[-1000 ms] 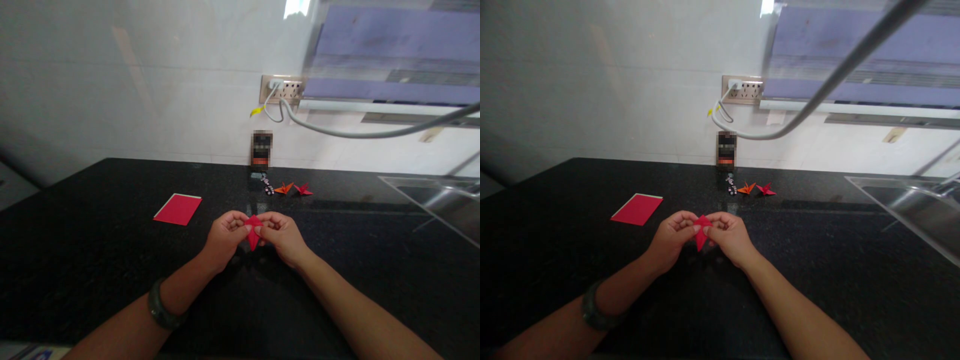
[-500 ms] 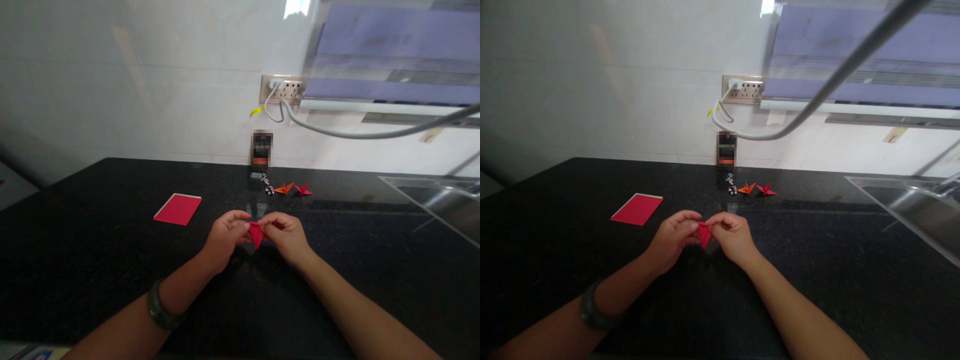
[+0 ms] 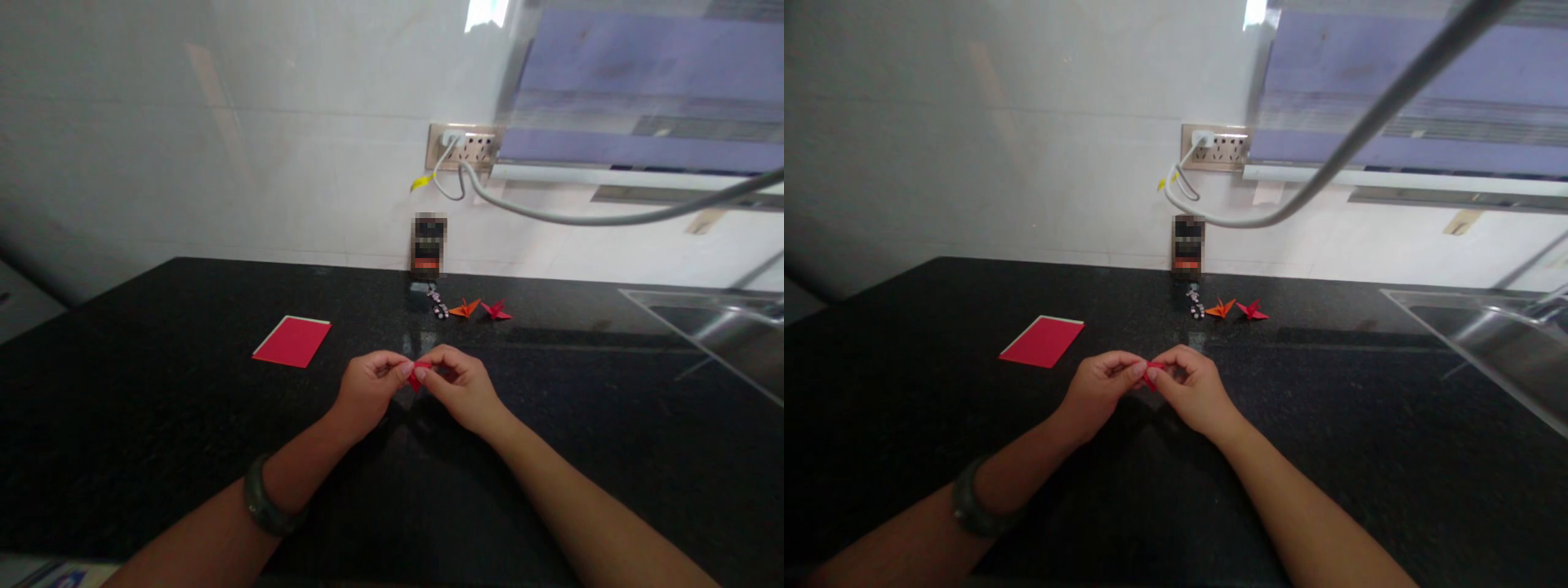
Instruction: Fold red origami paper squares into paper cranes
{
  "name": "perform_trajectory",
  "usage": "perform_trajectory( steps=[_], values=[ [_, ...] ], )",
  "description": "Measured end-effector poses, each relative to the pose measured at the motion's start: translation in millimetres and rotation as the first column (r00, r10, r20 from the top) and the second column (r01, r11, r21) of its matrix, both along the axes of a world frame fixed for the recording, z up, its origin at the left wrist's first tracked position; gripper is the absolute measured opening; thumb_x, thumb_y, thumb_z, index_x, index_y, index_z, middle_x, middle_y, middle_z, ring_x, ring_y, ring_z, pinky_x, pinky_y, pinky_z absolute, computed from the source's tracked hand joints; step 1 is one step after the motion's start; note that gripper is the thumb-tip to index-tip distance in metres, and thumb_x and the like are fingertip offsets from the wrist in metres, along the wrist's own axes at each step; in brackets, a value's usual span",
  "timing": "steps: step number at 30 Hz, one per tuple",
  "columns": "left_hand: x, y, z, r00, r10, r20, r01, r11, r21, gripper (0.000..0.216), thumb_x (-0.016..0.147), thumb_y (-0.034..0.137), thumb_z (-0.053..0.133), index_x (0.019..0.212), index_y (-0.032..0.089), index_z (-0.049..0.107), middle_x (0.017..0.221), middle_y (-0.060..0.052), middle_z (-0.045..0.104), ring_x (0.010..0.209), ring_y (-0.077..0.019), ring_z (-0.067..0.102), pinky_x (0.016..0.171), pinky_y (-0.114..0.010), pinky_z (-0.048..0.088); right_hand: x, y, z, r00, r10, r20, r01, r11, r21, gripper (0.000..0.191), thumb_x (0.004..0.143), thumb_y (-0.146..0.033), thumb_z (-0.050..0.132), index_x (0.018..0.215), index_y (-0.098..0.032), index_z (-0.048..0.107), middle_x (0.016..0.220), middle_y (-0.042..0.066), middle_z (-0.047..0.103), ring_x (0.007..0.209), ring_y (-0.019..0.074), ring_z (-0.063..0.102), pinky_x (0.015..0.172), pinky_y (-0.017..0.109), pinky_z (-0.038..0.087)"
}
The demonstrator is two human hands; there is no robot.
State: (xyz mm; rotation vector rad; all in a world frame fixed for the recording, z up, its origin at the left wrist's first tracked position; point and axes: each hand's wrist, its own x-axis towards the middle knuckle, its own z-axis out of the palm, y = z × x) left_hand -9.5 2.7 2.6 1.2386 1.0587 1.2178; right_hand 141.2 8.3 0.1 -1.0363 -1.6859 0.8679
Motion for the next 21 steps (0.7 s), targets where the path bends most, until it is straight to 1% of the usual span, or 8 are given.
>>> perform_trajectory(
  steps=[2, 5, 10, 13, 15, 19, 21],
  values=[
    [0, 0, -1.2, 1.0, 0.005, -0.018, -0.005, 1.0, 0.02, 0.017, 0.064, 0.029, 0.068, 0.07, 0.013, 0.066, 0.066, -0.004, 0.068, 0.062, -0.0141, 0.061, 0.062, -0.025, 0.048, 0, 0, 0.8, 1.0, 0.0, -0.005, 0.0, 1.0, -0.001, 0.011, 0.072, -0.028, 0.059, 0.07, -0.018, 0.062, 0.064, 0.001, 0.058, 0.056, 0.0112, 0.051, 0.051, 0.023, 0.041],
    [0, -1, -1.8, 0.999, 0.024, -0.041, -0.022, 0.998, 0.051, 0.018, 0.062, 0.028, 0.07, 0.072, 0.014, 0.066, 0.067, -0.004, 0.069, 0.063, -0.0153, 0.062, 0.061, -0.025, 0.048, 0, 0, 2.5, 0.998, -0.003, -0.062, -0.001, 0.998, -0.056, 0.01, 0.07, -0.028, 0.061, 0.07, -0.018, 0.062, 0.061, 0.0, 0.057, 0.051, 0.0096, 0.049, 0.048, 0.022, 0.039],
    [0, -1, -0.6, 0.995, 0.067, -0.075, -0.061, 0.995, 0.079, 0.011, 0.063, 0.025, 0.068, 0.065, 0.014, 0.066, 0.062, -0.003, 0.068, 0.06, -0.0143, 0.061, 0.058, -0.024, 0.047, -3, -2, 5.3, 0.991, 0.011, -0.136, -0.032, 0.988, -0.154, 0.011, 0.067, -0.027, 0.063, 0.067, -0.017, 0.06, 0.059, -0.001, 0.057, 0.05, 0.0092, 0.048, 0.047, 0.022, 0.039],
    [-1, -1, 0.0, 0.996, 0.047, -0.077, -0.041, 0.996, 0.079, 0.01, 0.064, 0.024, 0.067, 0.063, 0.014, 0.065, 0.06, -0.002, 0.066, 0.057, -0.0132, 0.059, 0.056, -0.023, 0.046, -4, -4, 7.0, 0.983, 0.022, -0.182, -0.059, 0.978, -0.2, 0.011, 0.066, -0.026, 0.064, 0.065, -0.016, 0.06, 0.057, -0.002, 0.056, 0.048, 0.0084, 0.047, 0.046, 0.021, 0.037],
    [-1, -2, 1.0, 0.997, 0.028, -0.071, -0.022, 0.996, 0.086, 0.01, 0.065, 0.024, 0.066, 0.063, 0.014, 0.065, 0.059, -0.001, 0.066, 0.056, -0.0124, 0.058, 0.054, -0.022, 0.045, -3, -4, 8.1, 0.977, 0.036, -0.212, -0.078, 0.978, -0.193, 0.01, 0.066, -0.026, 0.065, 0.063, -0.016, 0.061, 0.057, -0.001, 0.057, 0.049, 0.0087, 0.048, 0.048, 0.022, 0.038],
    [-2, -4, 5.6, 0.998, 0.006, -0.061, 0.001, 0.994, 0.11, 0.011, 0.065, 0.025, 0.066, 0.061, 0.014, 0.063, 0.057, 0.0, 0.063, 0.054, -0.011, 0.055, 0.053, -0.021, 0.043, -1, -5, 11.4, 0.966, 0.074, -0.247, -0.107, 0.987, -0.123, 0.01, 0.063, -0.025, 0.068, 0.059, -0.017, 0.065, 0.057, -0.001, 0.058, 0.053, 0.0105, 0.05, 0.052, 0.024, 0.04],
    [-2, -5, 8.1, 0.999, -0.009, -0.053, 0.015, 0.993, 0.114, 0.012, 0.064, 0.026, 0.065, 0.061, 0.014, 0.063, 0.056, 0.0, 0.061, 0.053, -0.0107, 0.054, 0.053, -0.021, 0.042, -1, -6, 13.2, 0.965, 0.082, -0.25, -0.113, 0.987, -0.113, 0.011, 0.063, -0.026, 0.069, 0.058, -0.017, 0.066, 0.056, 0.0, 0.058, 0.053, 0.0108, 0.051, 0.053, 0.024, 0.04]
  ],
)
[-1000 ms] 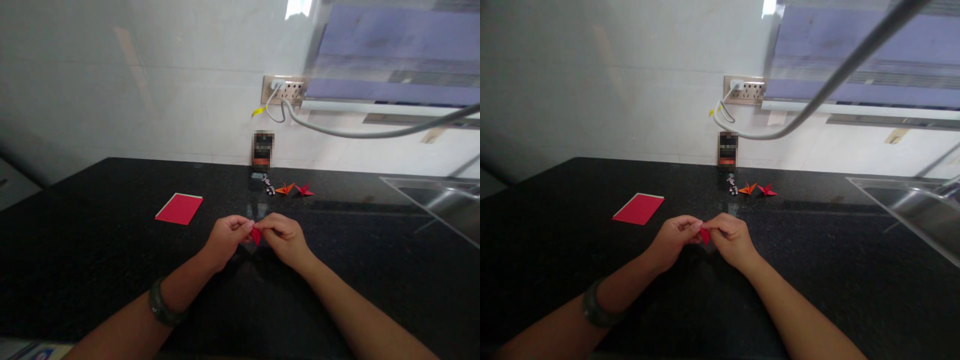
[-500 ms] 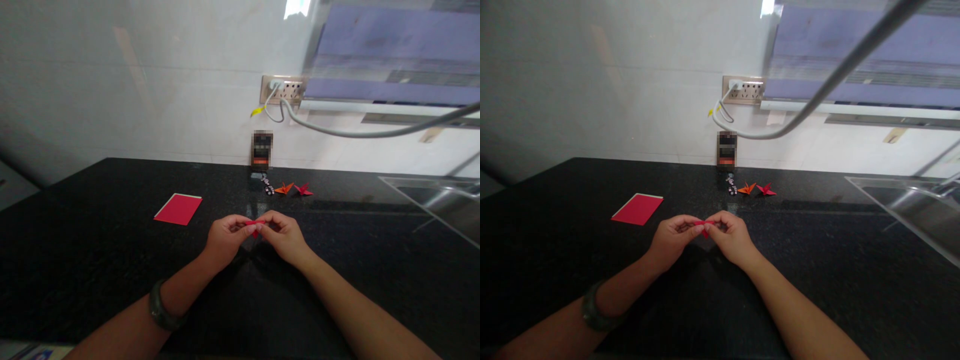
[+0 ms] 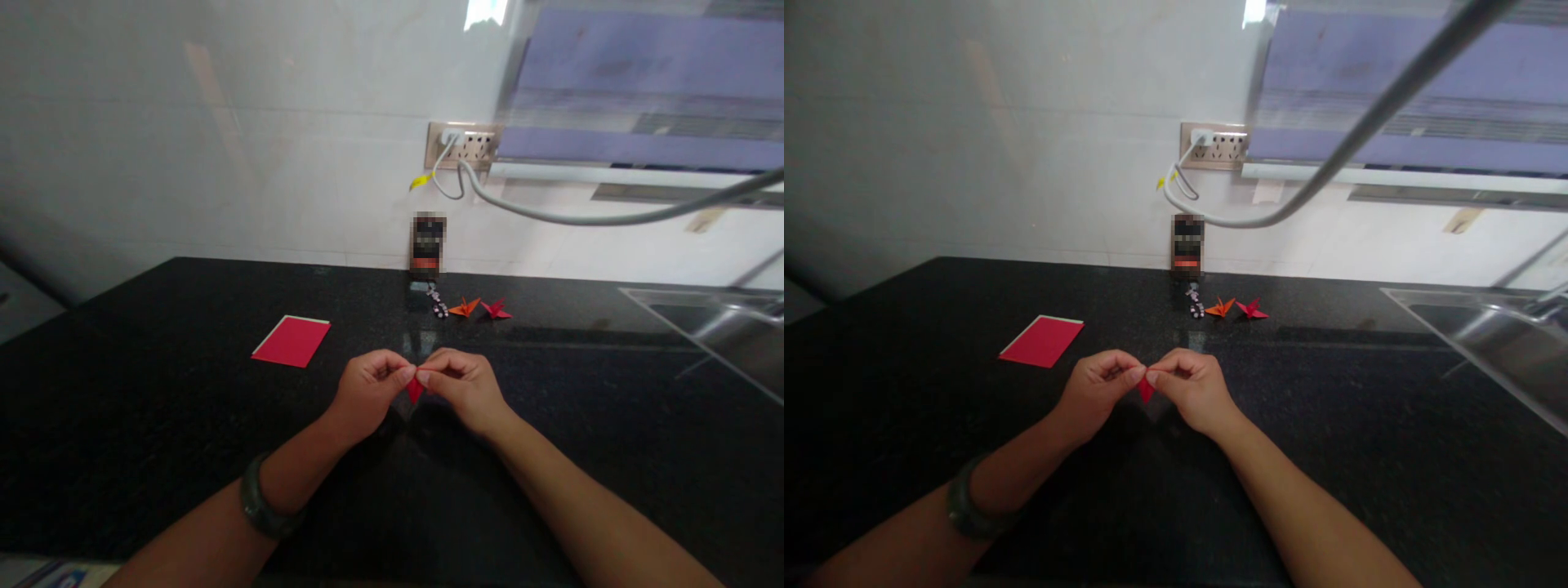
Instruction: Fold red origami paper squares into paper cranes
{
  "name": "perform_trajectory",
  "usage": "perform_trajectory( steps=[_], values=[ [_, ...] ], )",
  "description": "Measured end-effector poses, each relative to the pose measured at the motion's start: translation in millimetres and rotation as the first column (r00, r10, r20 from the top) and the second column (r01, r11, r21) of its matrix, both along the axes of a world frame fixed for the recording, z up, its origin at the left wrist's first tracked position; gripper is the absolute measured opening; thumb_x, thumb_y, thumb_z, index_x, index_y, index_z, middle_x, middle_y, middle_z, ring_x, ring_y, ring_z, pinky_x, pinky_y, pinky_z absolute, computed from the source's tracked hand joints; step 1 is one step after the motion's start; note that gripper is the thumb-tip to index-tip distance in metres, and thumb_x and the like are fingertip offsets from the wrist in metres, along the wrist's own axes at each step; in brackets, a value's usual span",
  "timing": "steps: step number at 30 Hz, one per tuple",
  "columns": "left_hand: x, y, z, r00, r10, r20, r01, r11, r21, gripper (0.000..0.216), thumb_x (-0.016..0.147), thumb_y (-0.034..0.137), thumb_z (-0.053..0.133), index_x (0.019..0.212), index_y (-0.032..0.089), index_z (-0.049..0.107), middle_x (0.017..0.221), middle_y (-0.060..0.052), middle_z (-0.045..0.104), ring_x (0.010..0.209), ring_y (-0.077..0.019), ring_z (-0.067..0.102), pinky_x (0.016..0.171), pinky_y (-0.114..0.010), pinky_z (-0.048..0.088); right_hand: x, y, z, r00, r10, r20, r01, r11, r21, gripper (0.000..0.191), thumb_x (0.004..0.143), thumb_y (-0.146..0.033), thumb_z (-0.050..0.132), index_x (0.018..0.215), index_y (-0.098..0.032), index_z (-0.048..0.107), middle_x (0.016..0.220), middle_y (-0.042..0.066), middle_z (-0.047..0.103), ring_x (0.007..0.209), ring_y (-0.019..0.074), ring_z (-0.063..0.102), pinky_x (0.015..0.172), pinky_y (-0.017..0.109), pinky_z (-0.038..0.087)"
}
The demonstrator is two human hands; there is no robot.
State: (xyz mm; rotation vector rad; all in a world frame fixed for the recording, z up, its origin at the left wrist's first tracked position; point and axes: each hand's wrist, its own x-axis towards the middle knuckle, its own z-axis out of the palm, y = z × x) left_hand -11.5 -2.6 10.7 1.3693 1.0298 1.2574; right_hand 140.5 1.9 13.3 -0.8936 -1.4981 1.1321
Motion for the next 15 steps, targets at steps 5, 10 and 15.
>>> perform_trajectory(
  steps=[5, 10, 15],
  values=[
    [3, -1, 0.2, 0.999, 0.012, 0.05, -0.011, 1.0, -0.026, 0.014, 0.067, 0.028, 0.063, 0.065, 0.014, 0.061, 0.058, 0.001, 0.061, 0.055, -0.0104, 0.054, 0.055, -0.022, 0.043, -1, 0, -2.5, 1.0, -0.031, -0.001, 0.031, 0.998, -0.046, 0.013, 0.065, -0.029, 0.068, 0.059, -0.017, 0.067, 0.054, 0.0, 0.057, 0.05, 0.0101, 0.049, 0.049, 0.024, 0.039],
    [5, -1, -2.9, 0.994, -0.093, -0.056, 0.09, 0.995, -0.047, 0.017, 0.069, 0.031, 0.062, 0.065, 0.014, 0.061, 0.059, 0.0, 0.061, 0.056, -0.0107, 0.054, 0.055, -0.022, 0.041, 0, 5, -10.8, 0.992, -0.11, -0.064, 0.105, 0.991, -0.08, 0.013, 0.065, -0.028, 0.068, 0.061, -0.017, 0.066, 0.058, 0.0, 0.059, 0.048, 0.0087, 0.048, 0.046, 0.022, 0.037],
    [3, -3, -0.5, 0.983, -0.093, -0.156, 0.092, 0.996, -0.016, 0.021, 0.073, 0.03, 0.057, 0.059, 0.015, 0.061, 0.056, 0.0, 0.06, 0.054, -0.0108, 0.052, 0.054, -0.021, 0.039, 0, 4, -9.2, 0.997, -0.053, -0.06, 0.044, 0.989, -0.142, 0.019, 0.071, -0.034, 0.062, 0.066, -0.016, 0.062, 0.053, -0.002, 0.057, 0.046, 0.0081, 0.048, 0.045, 0.021, 0.038]
  ],
)
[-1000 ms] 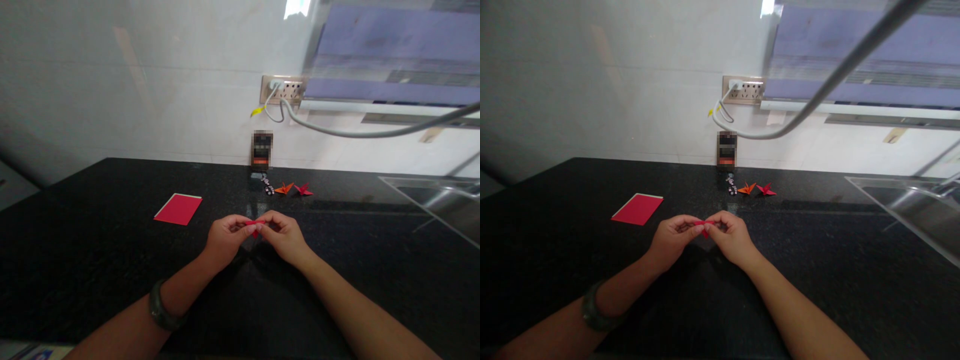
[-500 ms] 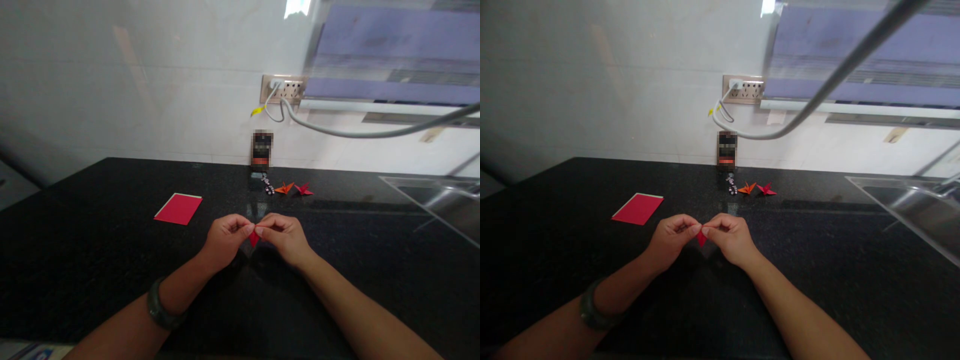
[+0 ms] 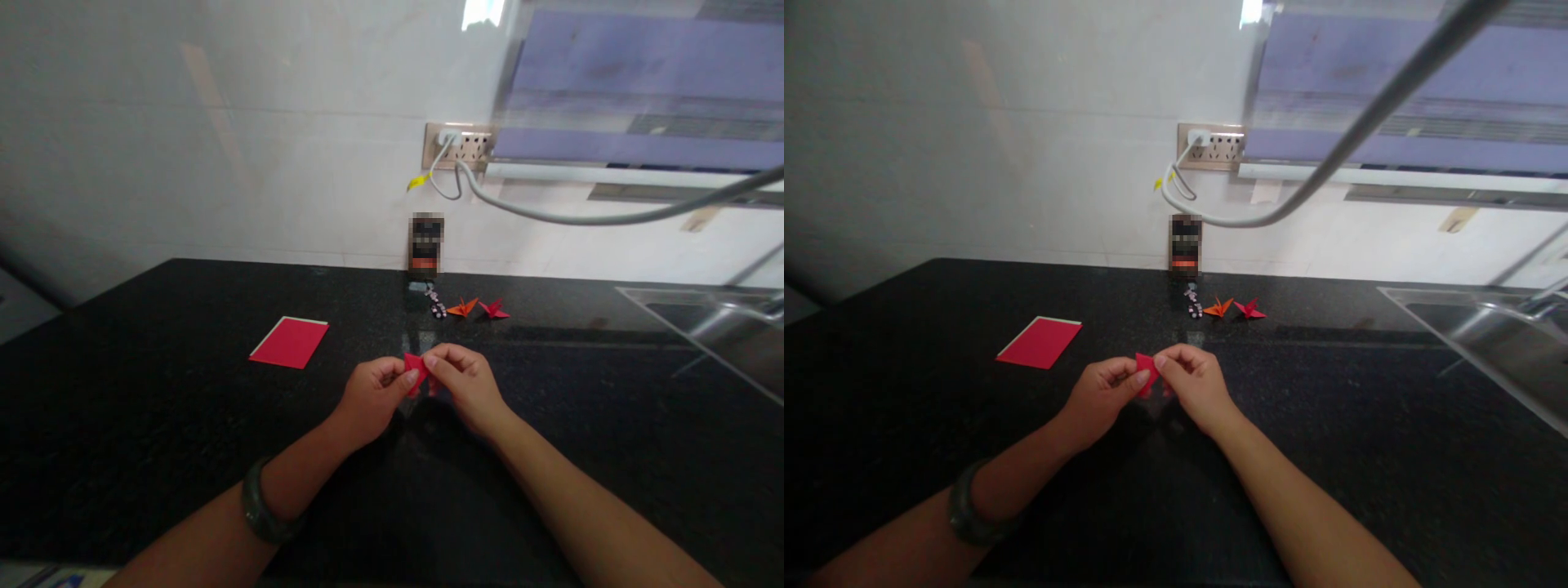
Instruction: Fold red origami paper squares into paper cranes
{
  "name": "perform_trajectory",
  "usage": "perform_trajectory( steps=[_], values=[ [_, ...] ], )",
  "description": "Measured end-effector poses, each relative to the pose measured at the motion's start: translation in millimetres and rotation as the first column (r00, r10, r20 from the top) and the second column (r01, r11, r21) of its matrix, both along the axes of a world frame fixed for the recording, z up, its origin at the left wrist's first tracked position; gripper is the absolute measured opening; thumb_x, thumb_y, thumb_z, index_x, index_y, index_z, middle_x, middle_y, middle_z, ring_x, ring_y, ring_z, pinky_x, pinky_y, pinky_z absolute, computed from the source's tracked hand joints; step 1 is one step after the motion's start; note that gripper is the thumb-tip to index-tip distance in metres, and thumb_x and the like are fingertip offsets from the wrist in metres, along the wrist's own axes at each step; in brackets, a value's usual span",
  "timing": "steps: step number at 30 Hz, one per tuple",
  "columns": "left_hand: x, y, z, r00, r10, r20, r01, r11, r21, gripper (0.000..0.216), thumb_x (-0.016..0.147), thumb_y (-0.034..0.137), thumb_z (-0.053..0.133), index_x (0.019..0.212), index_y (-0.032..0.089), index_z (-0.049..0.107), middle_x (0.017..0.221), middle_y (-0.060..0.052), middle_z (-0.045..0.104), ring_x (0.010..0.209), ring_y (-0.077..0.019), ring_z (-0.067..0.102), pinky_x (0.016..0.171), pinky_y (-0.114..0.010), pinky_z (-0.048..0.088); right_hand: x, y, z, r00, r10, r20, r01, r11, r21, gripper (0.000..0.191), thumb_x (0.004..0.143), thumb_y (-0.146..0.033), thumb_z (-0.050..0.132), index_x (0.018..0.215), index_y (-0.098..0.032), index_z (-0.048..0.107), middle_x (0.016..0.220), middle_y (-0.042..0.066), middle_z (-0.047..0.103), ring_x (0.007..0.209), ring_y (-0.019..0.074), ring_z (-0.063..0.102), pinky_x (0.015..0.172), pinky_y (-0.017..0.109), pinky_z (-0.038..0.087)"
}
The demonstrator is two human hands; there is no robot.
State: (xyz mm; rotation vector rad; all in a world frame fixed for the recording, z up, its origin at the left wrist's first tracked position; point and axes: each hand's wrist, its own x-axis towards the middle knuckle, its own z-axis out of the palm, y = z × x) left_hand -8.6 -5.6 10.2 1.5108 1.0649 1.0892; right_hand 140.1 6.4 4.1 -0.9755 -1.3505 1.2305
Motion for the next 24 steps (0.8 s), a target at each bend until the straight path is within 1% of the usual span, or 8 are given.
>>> perform_trajectory(
  steps=[3, 6, 8, 11, 14, 16, 19, 24],
  values=[
    [-1, 0, -1.7, 0.999, -0.027, -0.025, 0.027, 1.0, -0.004, 0.019, 0.073, 0.03, 0.057, 0.06, 0.015, 0.06, 0.058, 0.0, 0.06, 0.055, -0.0114, 0.053, 0.054, -0.022, 0.039, -3, -1, 1.2, 0.999, 0.046, 0.002, -0.046, 0.997, -0.054, 0.021, 0.066, -0.036, 0.067, 0.071, -0.016, 0.06, 0.058, -0.002, 0.059, 0.048, 0.0082, 0.05, 0.043, 0.02, 0.037],
    [-2, 0, -5.4, 0.992, -0.095, -0.077, 0.098, 0.995, 0.028, 0.018, 0.074, 0.03, 0.056, 0.064, 0.015, 0.061, 0.06, 0.0, 0.06, 0.056, -0.0112, 0.051, 0.054, -0.022, 0.038, -4, -2, 0.8, 0.998, 0.055, 0.005, -0.054, 0.994, -0.095, 0.023, 0.063, -0.035, 0.07, 0.071, -0.016, 0.059, 0.057, -0.003, 0.057, 0.046, 0.0076, 0.05, 0.043, 0.019, 0.036],
    [-2, 0, -6.6, 0.989, -0.111, -0.102, 0.116, 0.992, 0.044, 0.019, 0.075, 0.03, 0.055, 0.066, 0.015, 0.061, 0.059, 0.001, 0.058, 0.054, -0.0103, 0.048, 0.052, -0.021, 0.036, -4, -2, 1.3, 0.998, 0.065, 0.007, -0.064, 0.995, -0.082, 0.023, 0.064, -0.035, 0.07, 0.065, -0.016, 0.057, 0.054, -0.004, 0.055, 0.045, 0.007, 0.048, 0.043, 0.019, 0.035],
    [-2, -1, -5.1, 0.985, -0.1, -0.139, 0.111, 0.991, 0.07, 0.021, 0.074, 0.03, 0.055, 0.062, 0.013, 0.059, 0.054, 0.002, 0.052, 0.05, -0.0089, 0.043, 0.049, -0.021, 0.033, -4, -4, 4.6, 0.997, 0.078, -0.004, -0.078, 0.997, -0.013, 0.027, 0.064, -0.036, 0.07, 0.055, -0.015, 0.054, 0.05, -0.004, 0.053, 0.044, 0.006, 0.045, 0.043, 0.019, 0.034],
    [-2, -2, -2.8, 0.981, -0.106, -0.161, 0.122, 0.988, 0.093, 0.022, 0.074, 0.031, 0.054, 0.062, 0.013, 0.058, 0.055, 0.002, 0.052, 0.053, -0.0093, 0.044, 0.051, -0.021, 0.034, -4, -6, 8.3, 0.997, 0.073, 0.0, -0.073, 0.997, 0.024, 0.03, 0.064, -0.037, 0.07, 0.052, -0.015, 0.053, 0.047, -0.004, 0.052, 0.042, 0.0055, 0.042, 0.043, 0.019, 0.032],
    [-2, -2, -3.0, 0.982, -0.106, -0.159, 0.121, 0.989, 0.088, 0.022, 0.075, 0.031, 0.053, 0.064, 0.013, 0.058, 0.056, 0.002, 0.052, 0.053, -0.0092, 0.044, 0.052, -0.021, 0.034, -4, -6, 8.3, 0.999, 0.043, 0.017, -0.043, 0.999, 0.004, 0.031, 0.063, -0.038, 0.069, 0.052, -0.015, 0.053, 0.047, -0.004, 0.052, 0.041, 0.0058, 0.042, 0.042, 0.02, 0.032],
    [-2, 2, -5.8, 0.984, -0.101, -0.143, 0.108, 0.993, 0.041, 0.022, 0.076, 0.032, 0.053, 0.067, 0.013, 0.059, 0.057, 0.002, 0.053, 0.053, -0.0088, 0.044, 0.051, -0.02, 0.034, -4, -2, 4.0, 0.999, 0.019, 0.046, -0.016, 0.999, -0.05, 0.03, 0.067, -0.04, 0.066, 0.057, -0.015, 0.055, 0.049, -0.003, 0.054, 0.042, 0.0065, 0.043, 0.042, 0.02, 0.033],
    [-2, 9, -12.9, 0.997, -0.074, -0.009, 0.073, 0.996, -0.051, 0.021, 0.077, 0.031, 0.05, 0.082, 0.014, 0.061, 0.068, -0.001, 0.06, 0.059, -0.0109, 0.052, 0.058, -0.022, 0.041, -2, 4, -4.3, 1.0, -0.001, 0.022, 0.003, 0.997, -0.079, 0.027, 0.073, -0.041, 0.058, 0.066, -0.015, 0.055, 0.055, -0.003, 0.052, 0.045, 0.0067, 0.044, 0.044, 0.021, 0.038]
  ],
)
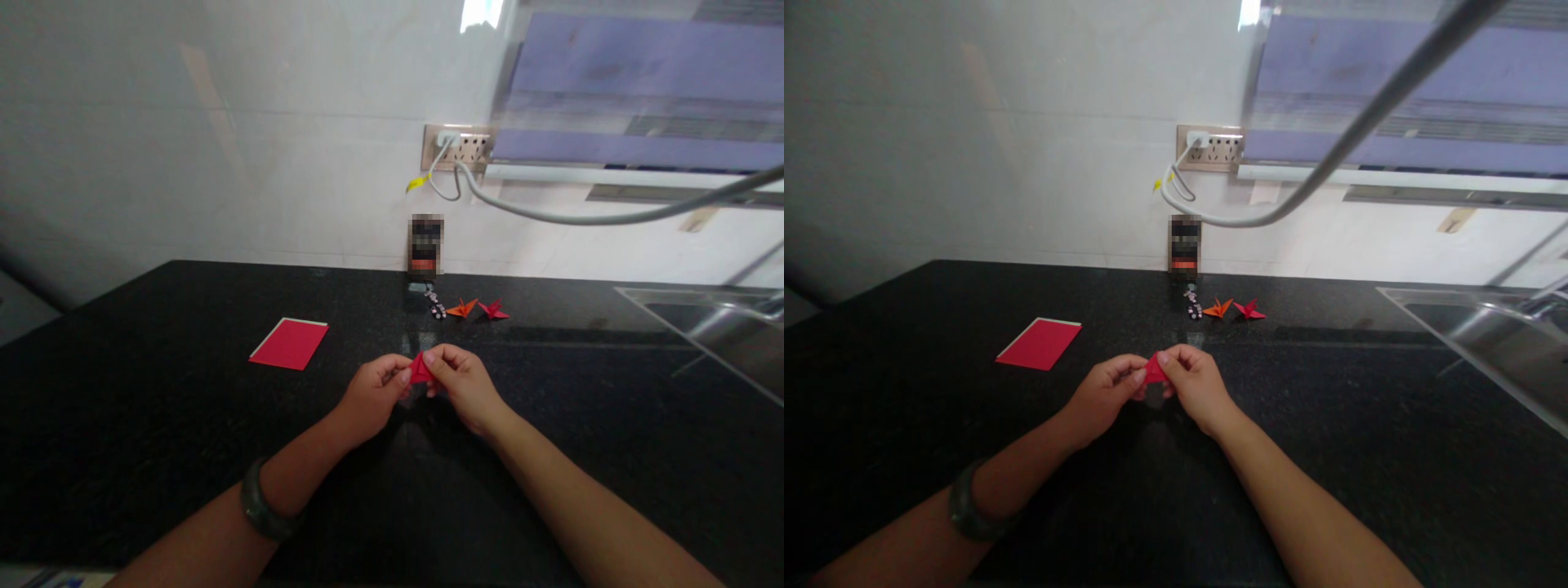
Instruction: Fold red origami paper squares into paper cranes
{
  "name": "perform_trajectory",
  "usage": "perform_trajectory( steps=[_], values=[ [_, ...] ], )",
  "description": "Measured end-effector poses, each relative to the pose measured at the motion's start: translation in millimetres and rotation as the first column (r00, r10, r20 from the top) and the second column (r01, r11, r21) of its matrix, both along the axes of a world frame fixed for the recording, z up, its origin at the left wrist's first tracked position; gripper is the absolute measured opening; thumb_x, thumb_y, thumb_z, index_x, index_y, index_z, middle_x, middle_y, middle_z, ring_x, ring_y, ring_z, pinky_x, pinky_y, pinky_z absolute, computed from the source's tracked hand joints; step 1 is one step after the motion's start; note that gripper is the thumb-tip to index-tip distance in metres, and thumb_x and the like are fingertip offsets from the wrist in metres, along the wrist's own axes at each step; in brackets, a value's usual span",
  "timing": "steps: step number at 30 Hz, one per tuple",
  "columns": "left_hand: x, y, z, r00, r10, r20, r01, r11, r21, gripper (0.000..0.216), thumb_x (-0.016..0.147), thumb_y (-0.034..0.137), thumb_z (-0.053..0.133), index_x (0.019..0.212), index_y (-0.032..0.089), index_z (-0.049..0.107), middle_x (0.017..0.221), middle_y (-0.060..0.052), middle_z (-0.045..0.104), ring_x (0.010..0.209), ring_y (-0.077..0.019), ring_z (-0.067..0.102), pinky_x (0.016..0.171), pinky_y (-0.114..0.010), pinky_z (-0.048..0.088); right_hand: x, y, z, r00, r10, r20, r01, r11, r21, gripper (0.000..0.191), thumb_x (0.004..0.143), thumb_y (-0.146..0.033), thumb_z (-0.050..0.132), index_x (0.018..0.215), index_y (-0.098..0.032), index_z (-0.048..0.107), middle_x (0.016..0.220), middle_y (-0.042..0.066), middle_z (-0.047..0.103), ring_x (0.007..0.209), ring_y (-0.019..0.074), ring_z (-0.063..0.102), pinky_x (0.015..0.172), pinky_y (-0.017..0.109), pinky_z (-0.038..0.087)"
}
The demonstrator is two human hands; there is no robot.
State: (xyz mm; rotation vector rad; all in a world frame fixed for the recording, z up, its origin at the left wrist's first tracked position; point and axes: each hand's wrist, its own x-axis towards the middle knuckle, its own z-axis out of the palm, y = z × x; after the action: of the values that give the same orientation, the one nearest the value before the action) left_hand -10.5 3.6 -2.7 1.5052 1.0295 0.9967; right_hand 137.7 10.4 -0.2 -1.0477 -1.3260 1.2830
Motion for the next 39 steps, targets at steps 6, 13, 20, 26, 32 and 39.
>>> perform_trajectory(
  steps=[6, 13, 20, 26, 32, 39],
  values=[
    [-2, 4, -2.0, 0.989, 0.133, -0.07, -0.127, 0.989, 0.078, 0.018, 0.071, 0.029, 0.058, 0.077, 0.014, 0.065, 0.069, -0.003, 0.064, 0.062, -0.0132, 0.056, 0.057, -0.023, 0.042, -2, 0, -1.5, 0.992, -0.09, 0.09, 0.077, 0.987, 0.141, 0.035, 0.066, -0.032, 0.066, 0.095, -0.016, 0.054, 0.068, -0.002, 0.054, 0.059, 0.0102, 0.05, 0.05, 0.022, 0.041],
    [-2, 4, 6.4, 0.935, 0.334, 0.12, -0.331, 0.943, -0.041, 0.018, 0.068, 0.031, 0.062, 0.067, 0.013, 0.06, 0.055, 0.002, 0.057, 0.049, -0.0093, 0.052, 0.05, -0.021, 0.041, 0, -1, 0.2, 0.999, -0.019, 0.03, 0.018, 0.999, 0.027, 0.02, 0.066, -0.024, 0.061, 0.085, -0.016, 0.058, 0.067, -0.001, 0.058, 0.057, 0.0094, 0.053, 0.051, 0.022, 0.043],
    [-1, 5, 4.3, 0.886, 0.256, 0.386, -0.165, 0.953, -0.253, 0.025, 0.064, 0.034, 0.067, 0.075, 0.013, 0.059, 0.062, -0.001, 0.063, 0.054, -0.0119, 0.057, 0.057, -0.026, 0.047, -5, -5, 3.6, 0.986, 0.066, -0.153, -0.089, 0.985, -0.148, 0.021, 0.061, -0.02, 0.066, 0.076, -0.017, 0.051, 0.055, -0.005, 0.06, 0.048, 0.0088, 0.058, 0.047, 0.019, 0.044],
    [-2, 4, 5.1, 0.92, 0.205, 0.334, -0.135, 0.966, -0.223, 0.028, 0.069, 0.04, 0.062, 0.065, 0.013, 0.059, 0.057, 0.0, 0.061, 0.051, -0.0111, 0.055, 0.054, -0.024, 0.045, -7, -6, 0.1, 0.988, 0.106, -0.111, -0.117, 0.988, -0.101, 0.021, 0.062, -0.019, 0.065, 0.074, -0.018, 0.048, 0.055, -0.006, 0.058, 0.047, 0.0078, 0.056, 0.048, 0.019, 0.041],
    [-2, 3, 7.6, 0.944, 0.283, 0.171, -0.268, 0.957, -0.107, 0.028, 0.068, 0.039, 0.063, 0.058, 0.013, 0.059, 0.048, 0.004, 0.054, 0.045, -0.0073, 0.045, 0.046, -0.019, 0.034, -9, -8, -7.4, 0.989, 0.07, 0.127, -0.083, 0.991, 0.107, 0.018, 0.068, -0.019, 0.061, 0.082, -0.019, 0.05, 0.063, -0.005, 0.055, 0.05, 0.0073, 0.049, 0.049, 0.02, 0.037],
    [-1, 0, 8.1, 0.969, 0.134, 0.208, -0.097, 0.979, -0.177, 0.023, 0.068, 0.033, 0.063, 0.075, 0.011, 0.064, 0.062, -0.002, 0.063, 0.055, -0.0106, 0.055, 0.053, -0.021, 0.041, -8, -8, -8.6, 0.977, -0.08, 0.196, 0.04, 0.978, 0.203, 0.013, 0.075, -0.028, 0.057, 0.085, -0.021, 0.051, 0.057, -0.004, 0.052, 0.051, 0.0105, 0.051, 0.05, 0.023, 0.042]
  ],
)
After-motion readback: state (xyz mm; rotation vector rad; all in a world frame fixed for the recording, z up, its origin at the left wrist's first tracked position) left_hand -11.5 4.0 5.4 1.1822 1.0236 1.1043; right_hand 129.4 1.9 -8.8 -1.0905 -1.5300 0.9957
